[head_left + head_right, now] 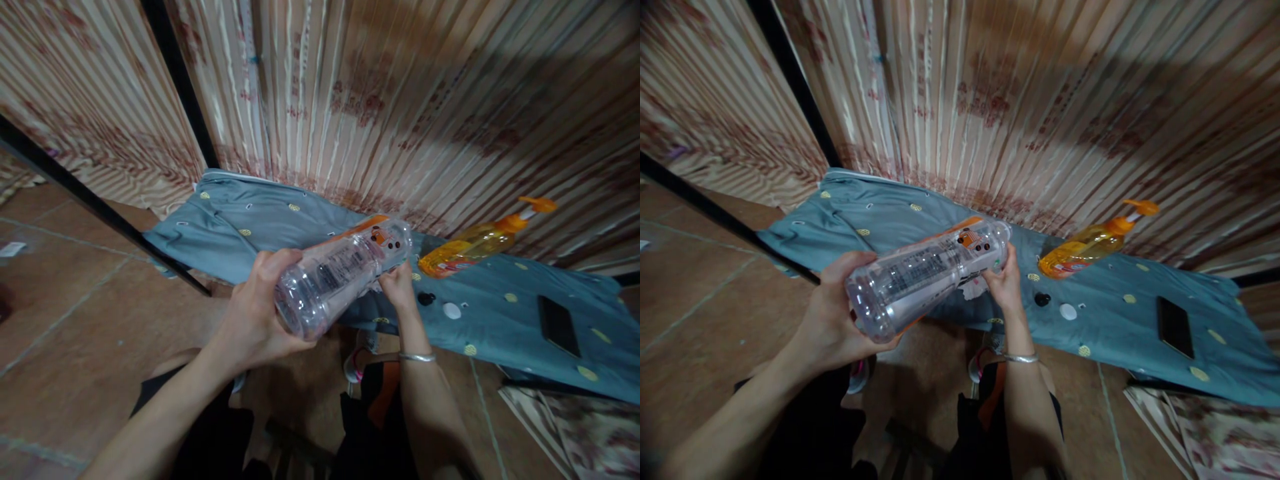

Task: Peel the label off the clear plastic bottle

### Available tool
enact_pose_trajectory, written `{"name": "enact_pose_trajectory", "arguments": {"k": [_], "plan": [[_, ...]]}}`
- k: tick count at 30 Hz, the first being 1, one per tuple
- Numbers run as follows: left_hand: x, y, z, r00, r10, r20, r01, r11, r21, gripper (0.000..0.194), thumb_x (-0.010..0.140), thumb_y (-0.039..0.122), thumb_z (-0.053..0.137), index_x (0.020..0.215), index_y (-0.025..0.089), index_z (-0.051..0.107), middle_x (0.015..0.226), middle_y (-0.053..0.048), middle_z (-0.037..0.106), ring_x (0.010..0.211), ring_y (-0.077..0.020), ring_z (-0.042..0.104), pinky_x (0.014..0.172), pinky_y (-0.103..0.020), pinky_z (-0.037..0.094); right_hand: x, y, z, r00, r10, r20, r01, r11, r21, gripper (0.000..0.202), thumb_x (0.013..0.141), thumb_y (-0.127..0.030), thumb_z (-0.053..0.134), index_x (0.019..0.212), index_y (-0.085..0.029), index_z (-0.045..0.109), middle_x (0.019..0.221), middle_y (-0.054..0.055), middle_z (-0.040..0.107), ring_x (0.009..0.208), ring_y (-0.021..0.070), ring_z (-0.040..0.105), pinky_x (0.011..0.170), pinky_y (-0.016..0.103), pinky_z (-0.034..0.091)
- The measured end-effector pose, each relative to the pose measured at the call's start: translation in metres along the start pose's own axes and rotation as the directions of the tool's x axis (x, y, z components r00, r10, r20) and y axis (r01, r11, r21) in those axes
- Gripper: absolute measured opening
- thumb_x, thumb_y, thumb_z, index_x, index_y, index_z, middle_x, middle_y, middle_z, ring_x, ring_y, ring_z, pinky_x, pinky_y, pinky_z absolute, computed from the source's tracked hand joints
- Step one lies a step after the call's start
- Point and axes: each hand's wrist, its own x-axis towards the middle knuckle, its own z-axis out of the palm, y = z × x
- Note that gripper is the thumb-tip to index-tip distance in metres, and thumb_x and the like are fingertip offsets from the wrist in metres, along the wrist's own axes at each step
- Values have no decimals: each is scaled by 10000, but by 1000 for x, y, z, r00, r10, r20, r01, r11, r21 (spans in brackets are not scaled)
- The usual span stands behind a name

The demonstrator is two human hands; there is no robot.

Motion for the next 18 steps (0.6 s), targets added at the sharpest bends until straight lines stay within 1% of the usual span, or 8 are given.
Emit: {"name": "enact_pose_trajectory", "arguments": {"k": [2, 4, 8, 11, 13, 15, 18], "plan": [[0, 0, 0, 996, 81, -38, -79, 996, 47, 916, 706, 288, 846, 1482, 256, 361, 1203, -102, 607, 1004, -304, 678, 717, -425, 655, 0, -3, 0, 1000, -4, -4, 4, 1000, 1, 743, 690, -352, 743, 1370, -146, 527, 1282, 170, 698, 1109, 318, 695, 1076, 529, 534], [1, 1, -1, 991, 117, -61, -113, 991, 69, 925, 703, 287, 852, 1491, 254, 368, 1175, -101, 613, 966, -290, 687, 676, -403, 654, 0, -5, 1, 1000, -10, -8, 10, 1000, -7, 734, 692, -347, 733, 1369, -151, 526, 1268, 162, 704, 1085, 308, 697, 1068, 524, 540], [2, 1, -1, 992, 114, -56, -110, 992, 61, 928, 703, 284, 854, 1498, 252, 375, 1189, -111, 620, 983, -293, 693, 684, -403, 660, 0, -6, 1, 1000, -10, -18, 10, 1000, -21, 725, 694, -344, 738, 1361, -144, 537, 1250, 160, 713, 1100, 314, 694, 1095, 531, 519], [2, 1, -1, 992, 106, -66, -103, 993, 54, 890, 737, 295, 823, 1505, 257, 375, 1177, -104, 625, 975, -287, 690, 683, -402, 659, -1, -2, 0, 1000, -3, -12, 3, 1000, -19, 752, 711, -368, 757, 1386, -138, 520, 1263, 169, 710, 1139, 330, 690, 1105, 533, 508], [2, 1, -1, 990, 120, -69, -115, 991, 62, 869, 754, 312, 806, 1507, 251, 377, 1174, -107, 627, 976, -292, 691, 658, -398, 656, -1, 0, 0, 1000, -3, 4, 3, 1000, -13, 764, 725, -389, 776, 1400, -150, 509, 1297, 171, 700, 1179, 338, 681, 1114, 537, 500], [3, 0, -1, 987, 143, -72, -138, 988, 75, 889, 748, 336, 813, 1513, 249, 368, 1170, -108, 627, 960, -294, 695, 619, -390, 653, 0, 2, 0, 1000, -5, 17, 5, 1000, -14, 766, 735, -407, 788, 1404, -160, 509, 1320, 173, 691, 1200, 342, 674, 1120, 539, 498], [4, -1, -1, 986, 151, -77, -145, 987, 76, 920, 732, 349, 826, 1520, 264, 359, 1164, -106, 631, 940, -296, 698, 590, -391, 653, 0, 2, 1, 1000, -10, 17, 10, 1000, -16, 766, 744, -427, 780, 1409, -162, 507, 1323, 177, 687, 1178, 336, 683, 1106, 541, 514]]}}
